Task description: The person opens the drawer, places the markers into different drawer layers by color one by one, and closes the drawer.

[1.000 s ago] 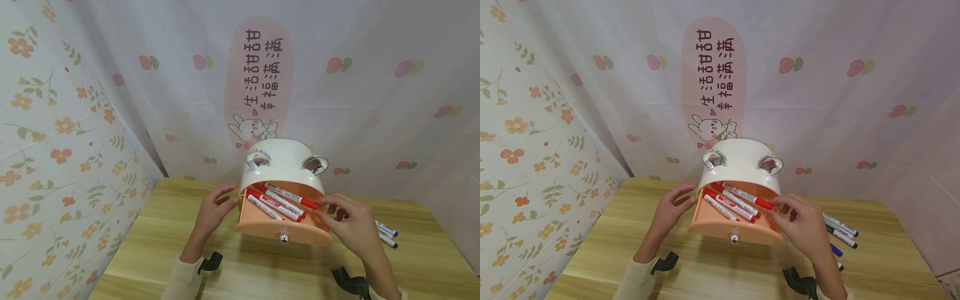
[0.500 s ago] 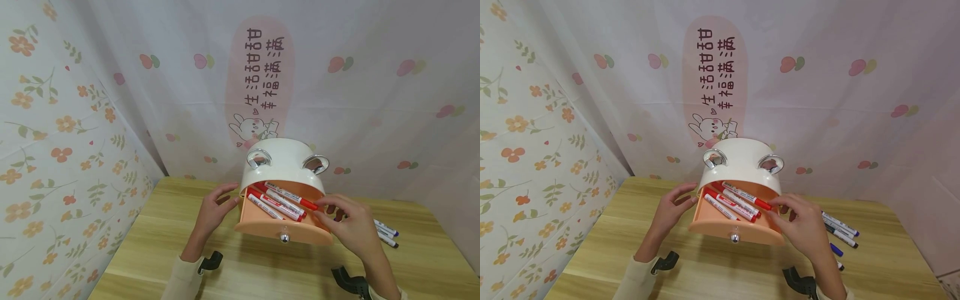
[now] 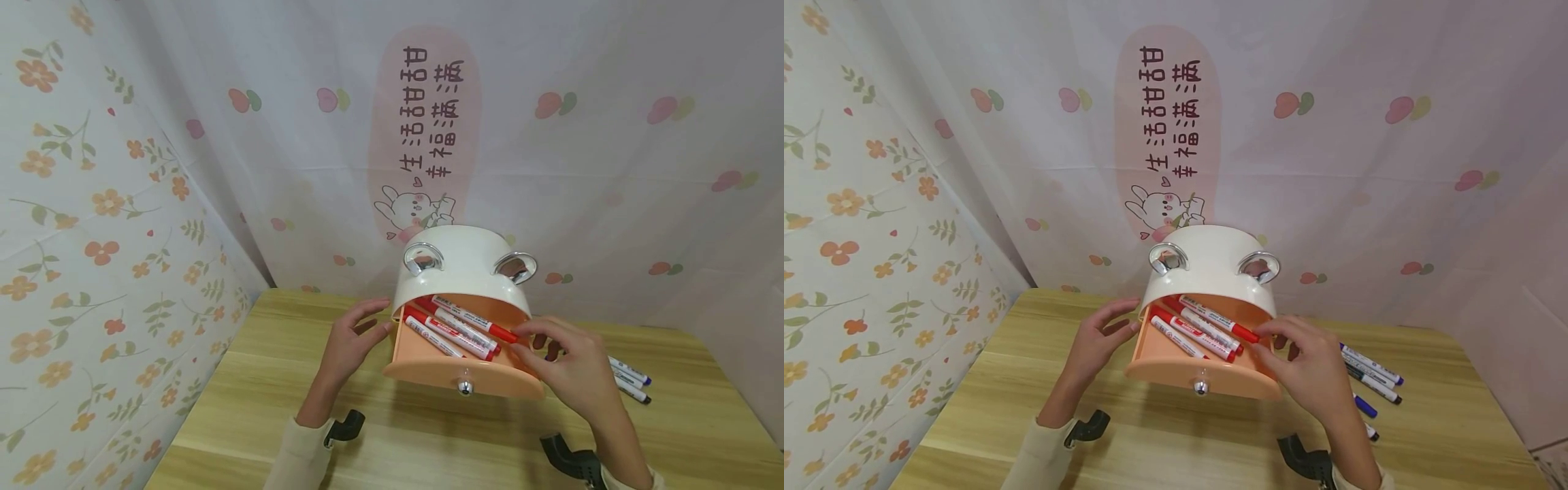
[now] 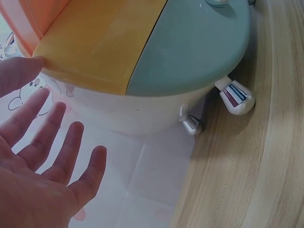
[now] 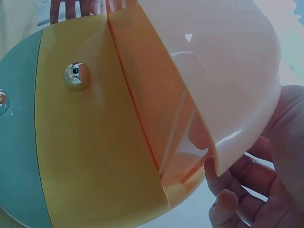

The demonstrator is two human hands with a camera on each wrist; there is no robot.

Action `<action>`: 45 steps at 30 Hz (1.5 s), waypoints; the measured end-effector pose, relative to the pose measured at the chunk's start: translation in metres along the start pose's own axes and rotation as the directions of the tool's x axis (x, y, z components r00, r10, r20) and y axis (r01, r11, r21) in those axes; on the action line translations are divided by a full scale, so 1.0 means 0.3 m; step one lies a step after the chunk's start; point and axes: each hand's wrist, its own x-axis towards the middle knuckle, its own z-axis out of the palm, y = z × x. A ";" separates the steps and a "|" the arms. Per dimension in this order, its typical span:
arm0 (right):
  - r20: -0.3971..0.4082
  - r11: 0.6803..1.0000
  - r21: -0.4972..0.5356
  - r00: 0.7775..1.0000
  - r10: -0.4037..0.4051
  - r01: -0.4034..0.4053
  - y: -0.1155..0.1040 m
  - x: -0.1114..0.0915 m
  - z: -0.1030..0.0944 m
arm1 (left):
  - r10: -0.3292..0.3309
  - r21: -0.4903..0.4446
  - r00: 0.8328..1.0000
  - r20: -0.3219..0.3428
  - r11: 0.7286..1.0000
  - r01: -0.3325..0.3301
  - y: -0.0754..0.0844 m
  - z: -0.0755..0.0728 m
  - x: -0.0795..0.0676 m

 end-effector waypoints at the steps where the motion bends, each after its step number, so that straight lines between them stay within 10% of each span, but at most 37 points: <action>1: 0.001 1.000 0.000 1.000 0.004 -0.004 0.000 0.000 0.000 | 0.005 -0.005 1.000 0.000 1.000 -0.005 0.000 0.000 0.000; 45: -0.027 0.999 0.042 1.000 -0.016 0.017 -0.005 -0.001 -0.025 | -0.016 0.024 1.000 -0.014 1.000 0.017 -0.084 -0.005 0.017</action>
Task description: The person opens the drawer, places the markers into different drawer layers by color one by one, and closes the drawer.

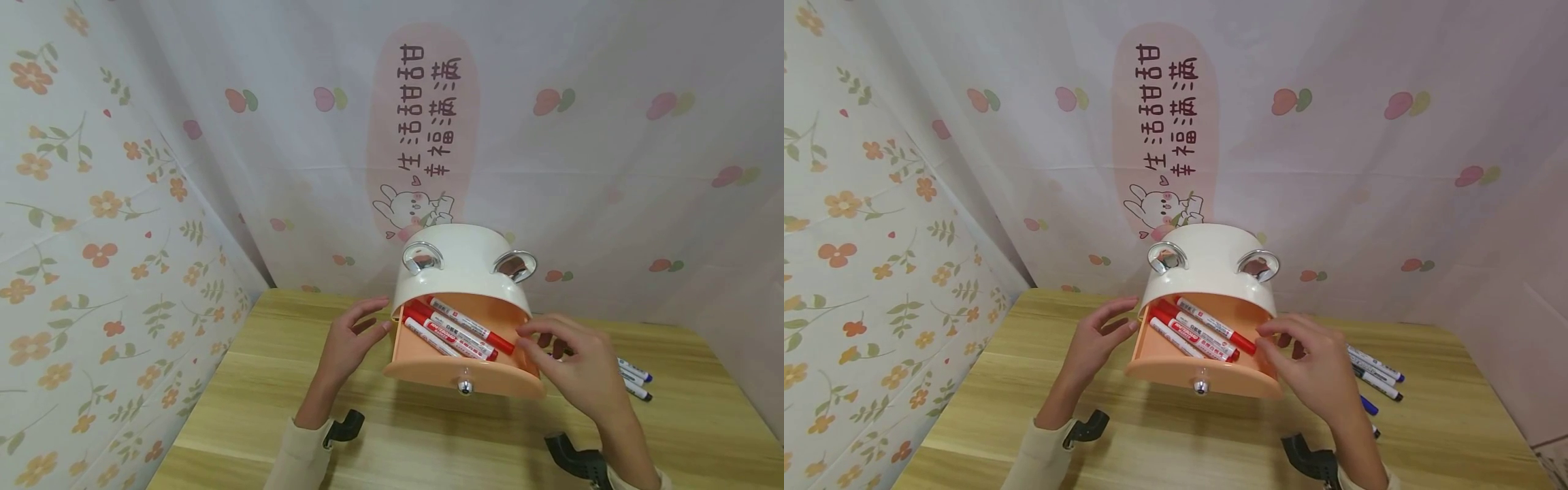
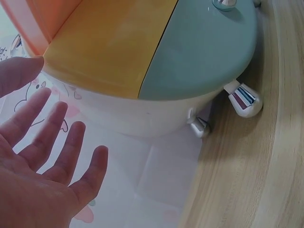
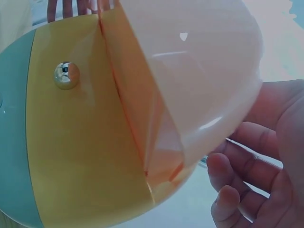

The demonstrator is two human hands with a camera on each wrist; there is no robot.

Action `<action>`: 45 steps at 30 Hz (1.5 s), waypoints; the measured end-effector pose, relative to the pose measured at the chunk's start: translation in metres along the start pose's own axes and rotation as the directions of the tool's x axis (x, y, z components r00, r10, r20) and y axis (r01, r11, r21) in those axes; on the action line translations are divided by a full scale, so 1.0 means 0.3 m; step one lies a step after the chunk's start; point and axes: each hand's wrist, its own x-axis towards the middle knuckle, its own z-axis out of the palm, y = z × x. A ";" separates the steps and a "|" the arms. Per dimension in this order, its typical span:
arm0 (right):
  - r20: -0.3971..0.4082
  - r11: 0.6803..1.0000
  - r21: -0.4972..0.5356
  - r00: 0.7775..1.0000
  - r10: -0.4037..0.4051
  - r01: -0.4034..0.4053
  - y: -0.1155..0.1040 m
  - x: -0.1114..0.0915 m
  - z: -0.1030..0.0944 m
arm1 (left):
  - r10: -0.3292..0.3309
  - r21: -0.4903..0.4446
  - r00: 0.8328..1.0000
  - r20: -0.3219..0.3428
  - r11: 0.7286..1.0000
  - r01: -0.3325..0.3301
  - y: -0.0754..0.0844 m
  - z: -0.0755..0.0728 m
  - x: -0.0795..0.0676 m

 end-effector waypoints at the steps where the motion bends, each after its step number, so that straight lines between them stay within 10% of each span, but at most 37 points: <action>1: -0.006 1.000 0.007 1.000 -0.001 0.001 -0.003 -0.001 -0.004 | -0.002 0.001 1.000 0.002 1.000 0.002 0.001 0.000 0.000; 22: -0.117 0.962 0.146 0.969 -0.216 0.232 -0.167 -0.001 -0.058 | 0.013 0.000 1.000 0.008 1.000 -0.013 0.140 0.004 -0.028; 45: 0.028 0.931 0.015 0.930 -0.366 0.365 -0.303 -0.019 -0.014 | 0.005 -0.009 1.000 0.028 1.000 -0.005 0.128 0.007 -0.029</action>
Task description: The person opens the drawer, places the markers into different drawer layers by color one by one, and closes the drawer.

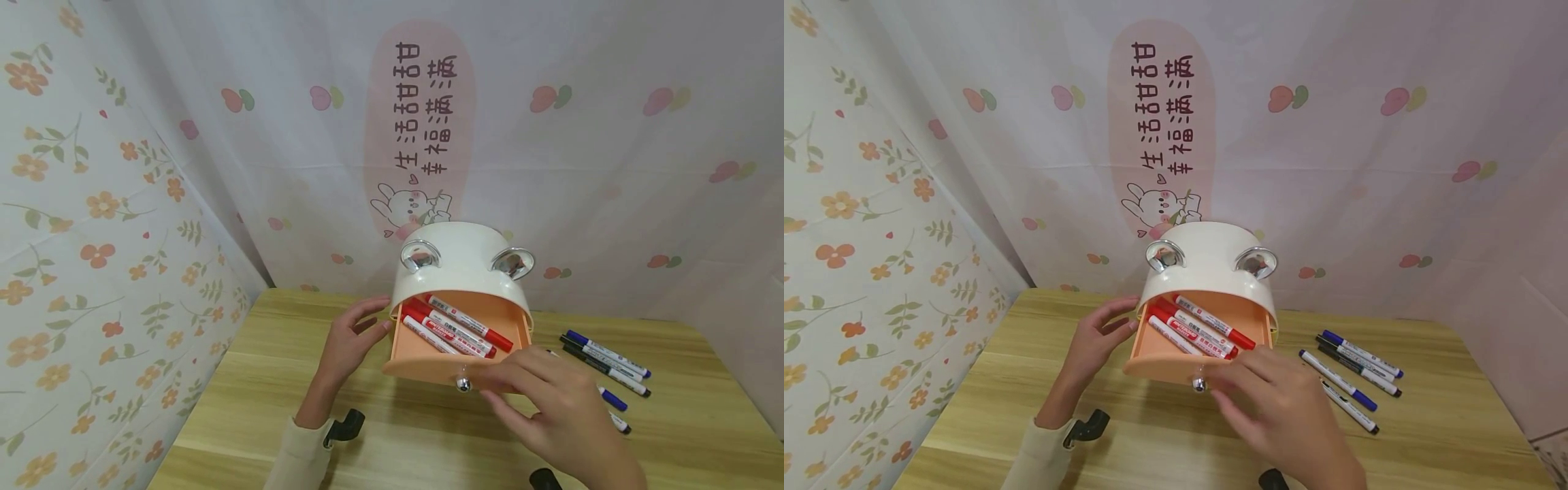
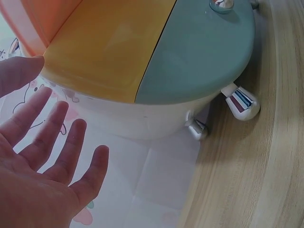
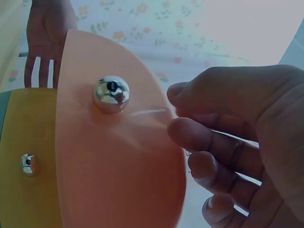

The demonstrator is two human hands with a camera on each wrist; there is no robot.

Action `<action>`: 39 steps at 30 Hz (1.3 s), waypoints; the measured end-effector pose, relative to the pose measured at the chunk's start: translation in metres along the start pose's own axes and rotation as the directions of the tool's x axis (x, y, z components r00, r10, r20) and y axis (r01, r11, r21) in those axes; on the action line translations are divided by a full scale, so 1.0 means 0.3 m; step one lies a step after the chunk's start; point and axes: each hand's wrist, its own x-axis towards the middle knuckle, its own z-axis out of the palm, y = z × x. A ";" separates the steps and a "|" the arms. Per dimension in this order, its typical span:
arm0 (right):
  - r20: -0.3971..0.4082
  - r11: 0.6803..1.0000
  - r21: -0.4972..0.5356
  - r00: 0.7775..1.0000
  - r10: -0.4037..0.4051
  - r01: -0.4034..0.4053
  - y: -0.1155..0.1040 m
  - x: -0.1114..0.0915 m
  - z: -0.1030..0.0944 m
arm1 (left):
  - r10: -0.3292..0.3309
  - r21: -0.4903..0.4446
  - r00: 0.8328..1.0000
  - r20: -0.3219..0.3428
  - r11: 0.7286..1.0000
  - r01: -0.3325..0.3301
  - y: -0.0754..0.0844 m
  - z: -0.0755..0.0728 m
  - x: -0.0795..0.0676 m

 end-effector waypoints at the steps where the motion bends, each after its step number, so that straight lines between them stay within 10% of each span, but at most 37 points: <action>1: 0.002 1.000 -0.013 1.000 -0.004 0.004 0.000 0.000 0.003 | -0.001 -0.001 1.000 -0.002 1.000 0.001 -0.001 0.000 0.000; 39: 0.191 0.962 -0.274 0.980 0.046 0.008 -0.005 -0.018 0.042 | 0.033 -0.034 0.999 -0.006 0.999 -0.033 -0.014 0.002 0.004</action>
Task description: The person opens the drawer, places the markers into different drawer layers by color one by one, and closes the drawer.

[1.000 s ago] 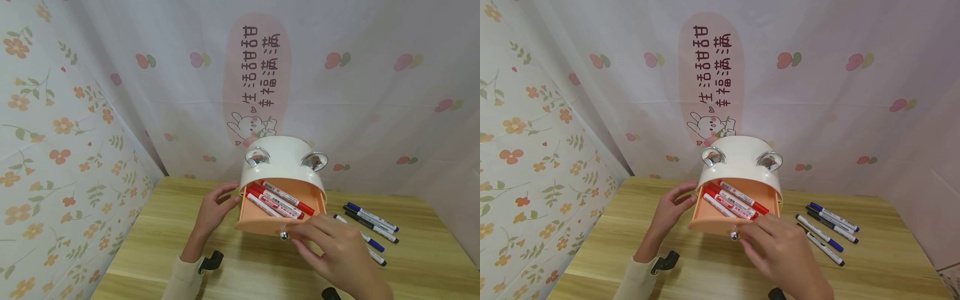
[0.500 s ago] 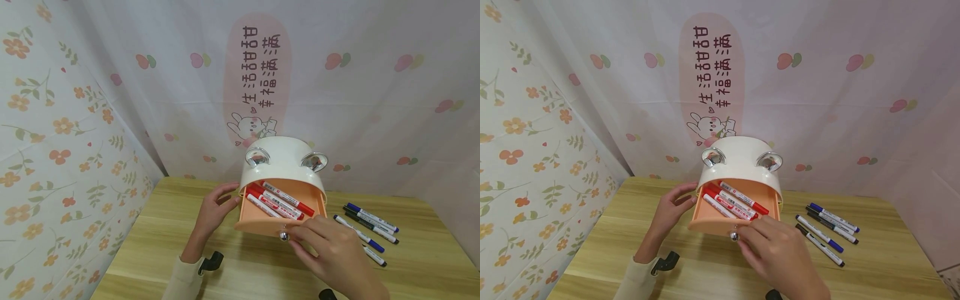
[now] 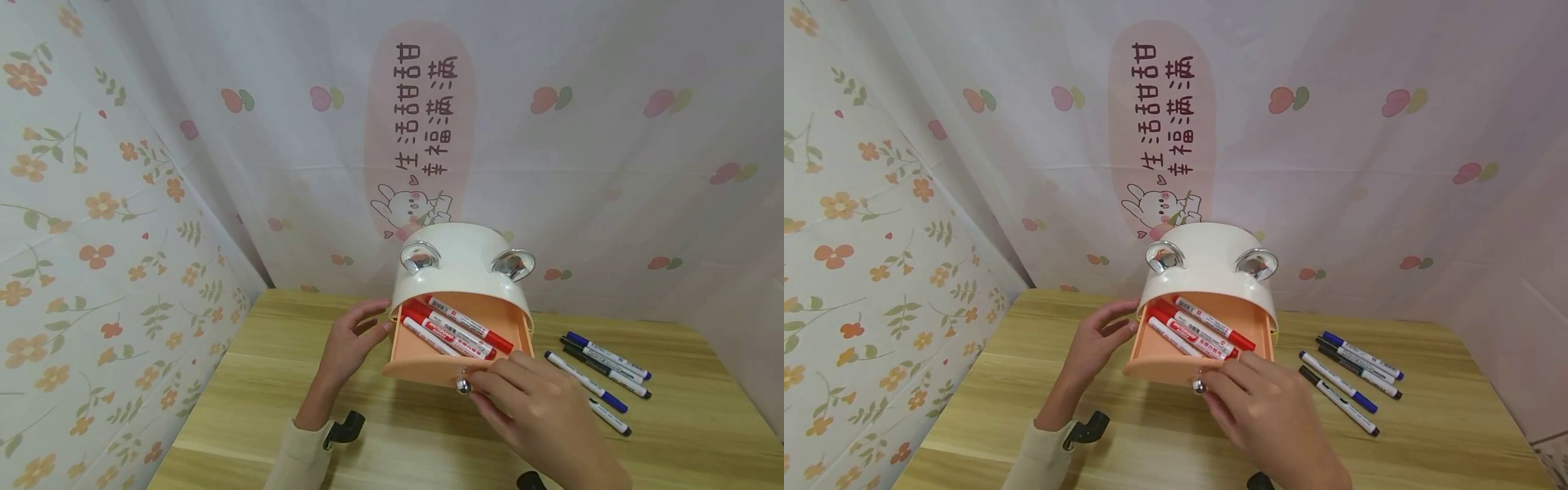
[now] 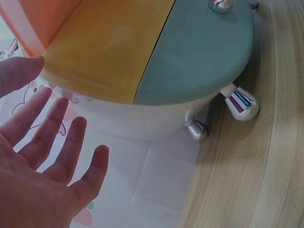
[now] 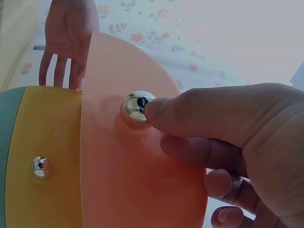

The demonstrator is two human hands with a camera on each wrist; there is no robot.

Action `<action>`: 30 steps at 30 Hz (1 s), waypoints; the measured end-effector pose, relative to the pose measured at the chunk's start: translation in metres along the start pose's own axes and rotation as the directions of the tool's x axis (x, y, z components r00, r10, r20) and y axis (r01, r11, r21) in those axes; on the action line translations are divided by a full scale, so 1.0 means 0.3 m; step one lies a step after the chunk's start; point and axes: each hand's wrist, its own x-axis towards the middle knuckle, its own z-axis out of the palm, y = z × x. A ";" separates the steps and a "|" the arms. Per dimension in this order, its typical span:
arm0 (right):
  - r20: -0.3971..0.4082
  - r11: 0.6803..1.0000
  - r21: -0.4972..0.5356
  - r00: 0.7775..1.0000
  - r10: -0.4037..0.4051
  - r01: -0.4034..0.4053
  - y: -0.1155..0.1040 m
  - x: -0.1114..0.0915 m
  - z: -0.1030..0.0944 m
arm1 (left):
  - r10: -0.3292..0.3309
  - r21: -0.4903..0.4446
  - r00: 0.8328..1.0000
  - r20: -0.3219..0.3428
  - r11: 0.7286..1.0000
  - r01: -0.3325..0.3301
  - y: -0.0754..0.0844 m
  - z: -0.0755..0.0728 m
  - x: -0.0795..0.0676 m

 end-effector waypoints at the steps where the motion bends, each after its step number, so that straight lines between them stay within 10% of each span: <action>1: 0.002 1.000 -0.006 1.000 -0.004 0.004 -0.001 0.000 0.001 | 0.005 -0.001 1.000 0.003 1.000 -0.005 0.000 -0.001 0.000; 30: 0.021 0.999 -0.047 1.000 -0.008 0.009 -0.002 0.007 0.010 | 0.015 0.021 1.000 -0.005 1.000 -0.015 -0.001 0.002 0.003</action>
